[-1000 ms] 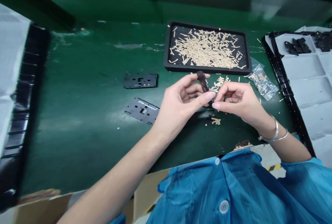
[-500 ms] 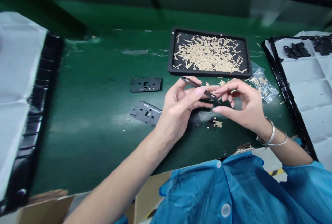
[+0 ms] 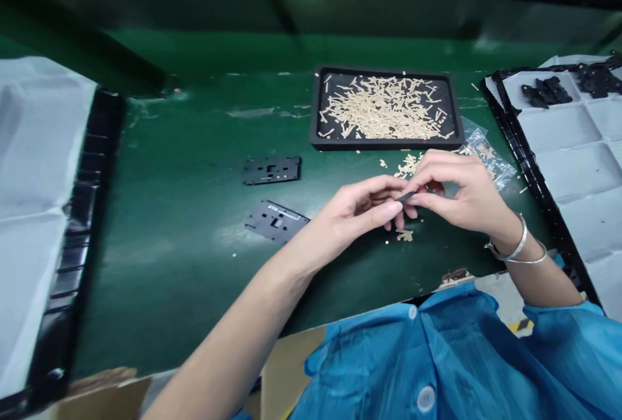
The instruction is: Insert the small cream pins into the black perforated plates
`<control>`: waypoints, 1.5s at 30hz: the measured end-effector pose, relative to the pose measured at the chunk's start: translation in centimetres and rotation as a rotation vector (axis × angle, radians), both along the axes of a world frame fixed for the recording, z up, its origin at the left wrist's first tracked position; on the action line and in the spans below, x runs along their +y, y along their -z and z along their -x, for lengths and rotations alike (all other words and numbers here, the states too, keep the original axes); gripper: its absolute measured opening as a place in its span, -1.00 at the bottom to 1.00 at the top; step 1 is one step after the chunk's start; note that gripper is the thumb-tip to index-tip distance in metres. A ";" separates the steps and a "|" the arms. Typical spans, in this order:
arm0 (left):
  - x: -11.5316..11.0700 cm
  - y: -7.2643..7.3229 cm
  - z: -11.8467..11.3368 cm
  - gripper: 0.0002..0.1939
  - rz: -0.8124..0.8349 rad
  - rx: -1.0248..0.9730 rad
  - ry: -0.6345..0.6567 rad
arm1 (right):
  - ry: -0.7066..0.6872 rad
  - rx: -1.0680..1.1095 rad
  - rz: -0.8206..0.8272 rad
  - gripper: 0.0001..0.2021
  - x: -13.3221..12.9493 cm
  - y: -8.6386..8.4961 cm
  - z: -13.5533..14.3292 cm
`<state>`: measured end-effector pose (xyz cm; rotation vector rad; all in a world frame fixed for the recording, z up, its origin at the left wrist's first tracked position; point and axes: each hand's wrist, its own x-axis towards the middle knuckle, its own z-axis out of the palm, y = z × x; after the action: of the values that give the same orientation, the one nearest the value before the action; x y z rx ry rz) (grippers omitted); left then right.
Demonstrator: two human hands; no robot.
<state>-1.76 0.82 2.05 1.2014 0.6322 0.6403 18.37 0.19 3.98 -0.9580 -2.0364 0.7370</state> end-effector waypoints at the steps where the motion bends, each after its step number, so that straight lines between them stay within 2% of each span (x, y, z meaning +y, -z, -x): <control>1: -0.1 0.2 -0.1 -0.62 -0.003 -0.023 -0.013 | 0.026 0.023 0.034 -0.91 -0.1 0.0 0.1; 3: -0.2 0.6 -0.2 -0.63 -0.023 -0.046 -0.077 | 0.085 0.103 0.128 -0.94 -0.4 0.0 0.4; 5: -0.4 0.8 -0.2 -0.63 -0.049 -0.046 -0.116 | 0.119 0.197 0.235 -0.87 -0.5 0.0 0.6; 11: -0.6 0.3 -0.2 -0.68 -0.087 0.020 -0.116 | 0.115 0.301 0.403 -0.79 -0.8 -0.8 0.9; 18: -0.7 0.4 -0.2 -0.66 -0.041 0.007 -0.111 | 0.141 0.311 0.470 -0.88 -0.9 -1.1 1.3; 25: -0.6 0.7 -0.6 -0.69 0.015 -0.066 -0.097 | 0.168 0.331 0.556 -0.88 -0.8 -0.9 1.6; 31: -0.6 0.8 -0.7 -0.67 0.014 -0.043 -0.118 | 0.150 0.354 0.603 -0.87 -0.9 -1.0 1.6; 39: -0.5 1.0 -0.6 -0.69 -0.005 -0.059 -0.103 | 0.146 0.364 0.596 -0.86 -0.8 -1.1 1.6; 45: -0.7 1.3 -0.4 -0.60 -0.019 -0.011 -0.132 | 0.121 0.344 0.591 -0.83 -0.7 -1.0 1.5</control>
<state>-1.39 0.17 0.74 1.1795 0.7016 0.7650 16.83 -0.55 4.99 -1.1656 -1.4677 1.3734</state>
